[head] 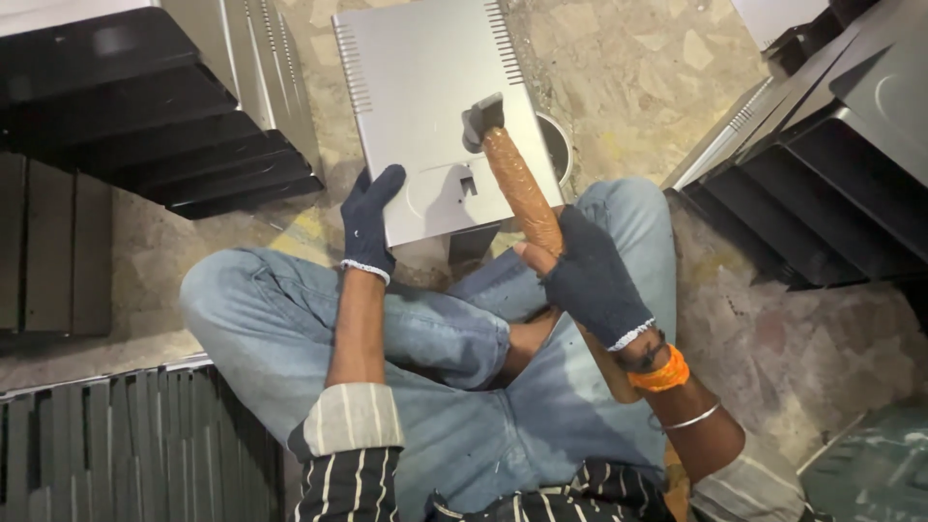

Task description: The person hammers small metal components into larger metal covers and stacks them on the production floor.

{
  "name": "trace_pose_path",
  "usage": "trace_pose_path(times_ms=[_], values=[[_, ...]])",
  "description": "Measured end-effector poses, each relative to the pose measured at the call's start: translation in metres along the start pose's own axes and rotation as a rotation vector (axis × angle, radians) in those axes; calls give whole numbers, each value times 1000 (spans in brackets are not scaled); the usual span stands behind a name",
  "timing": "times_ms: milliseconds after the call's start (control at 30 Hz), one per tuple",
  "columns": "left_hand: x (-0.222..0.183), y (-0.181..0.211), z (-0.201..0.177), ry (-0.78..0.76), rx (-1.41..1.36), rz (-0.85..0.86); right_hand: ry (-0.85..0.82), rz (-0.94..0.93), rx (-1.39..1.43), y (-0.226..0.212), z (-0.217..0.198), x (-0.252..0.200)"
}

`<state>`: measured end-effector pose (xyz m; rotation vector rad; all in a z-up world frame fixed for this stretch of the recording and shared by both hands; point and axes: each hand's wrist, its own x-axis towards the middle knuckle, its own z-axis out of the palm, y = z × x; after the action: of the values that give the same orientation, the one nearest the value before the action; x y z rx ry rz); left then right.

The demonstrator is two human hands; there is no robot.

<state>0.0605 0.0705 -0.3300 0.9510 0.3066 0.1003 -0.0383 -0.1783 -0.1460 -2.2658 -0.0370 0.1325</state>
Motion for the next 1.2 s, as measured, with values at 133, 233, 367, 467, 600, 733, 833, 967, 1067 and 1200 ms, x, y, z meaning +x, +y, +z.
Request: trace_pose_path(times_ms=[133,233,367,467,600,733,833,967,1067,1200], values=[[0,1,0,0,25,33,-53,68,61,1,3,2],[-3,6,5,27,50,16,-83,48,75,2,2,3],[-8,13,7,8,38,7,-46,86,92,-5,1,-2],[-9,12,6,2,35,6,28,38,101,-9,1,-4],[-5,11,7,-15,12,14,-54,146,110,1,3,5],[-6,9,4,-11,26,15,-55,116,54,13,7,7],[-3,5,3,-8,-11,18,-69,154,78,6,4,6],[-9,10,7,-8,13,19,-89,173,171,2,-3,4],[-2,3,5,-1,25,43,-31,32,169,-11,-20,-4],[7,-10,-3,6,-11,83,214,-138,126,-39,-63,-20]])
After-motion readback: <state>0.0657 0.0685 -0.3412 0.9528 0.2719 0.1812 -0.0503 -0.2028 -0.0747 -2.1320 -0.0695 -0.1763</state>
